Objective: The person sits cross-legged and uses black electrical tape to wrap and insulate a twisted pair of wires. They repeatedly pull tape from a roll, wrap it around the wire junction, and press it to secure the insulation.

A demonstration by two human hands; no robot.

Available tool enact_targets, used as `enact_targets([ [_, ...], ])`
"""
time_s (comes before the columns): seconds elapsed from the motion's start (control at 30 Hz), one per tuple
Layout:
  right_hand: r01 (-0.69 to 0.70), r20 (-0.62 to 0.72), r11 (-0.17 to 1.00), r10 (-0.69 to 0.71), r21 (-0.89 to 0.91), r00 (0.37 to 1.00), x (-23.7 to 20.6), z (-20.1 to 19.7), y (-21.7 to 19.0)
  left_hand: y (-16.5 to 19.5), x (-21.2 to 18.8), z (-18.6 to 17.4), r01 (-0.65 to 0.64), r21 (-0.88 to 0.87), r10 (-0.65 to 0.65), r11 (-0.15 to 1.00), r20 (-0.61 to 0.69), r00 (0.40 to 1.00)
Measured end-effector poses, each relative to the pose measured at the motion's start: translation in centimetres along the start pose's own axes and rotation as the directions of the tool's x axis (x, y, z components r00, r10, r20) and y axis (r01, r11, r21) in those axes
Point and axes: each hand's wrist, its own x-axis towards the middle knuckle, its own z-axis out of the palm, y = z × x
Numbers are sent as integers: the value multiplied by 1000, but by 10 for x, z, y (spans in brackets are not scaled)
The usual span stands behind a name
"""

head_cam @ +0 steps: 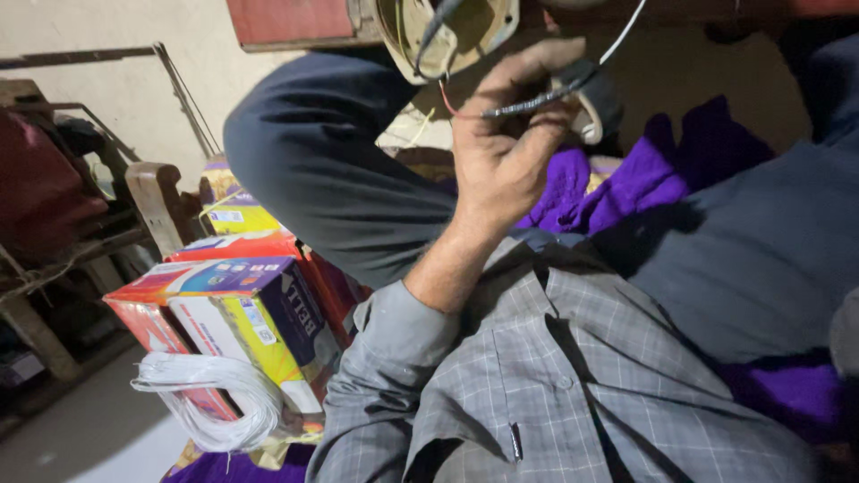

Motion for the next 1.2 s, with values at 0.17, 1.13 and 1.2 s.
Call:
enact_targets([
  [0.17,22,21,1000,-21,-17,1000,15,-1,14,3,0,2,7,19,-7,1000,8,1000],
  [1.13,36,458,929,148,-370,877,49,-23,162,-5,-1,11,19,-16,-20,1000,-108,994],
  [1.2,38,428,927,136,-372,893,47,-20,163,-4,-2,14,72,-86,-83,994,-121,989],
])
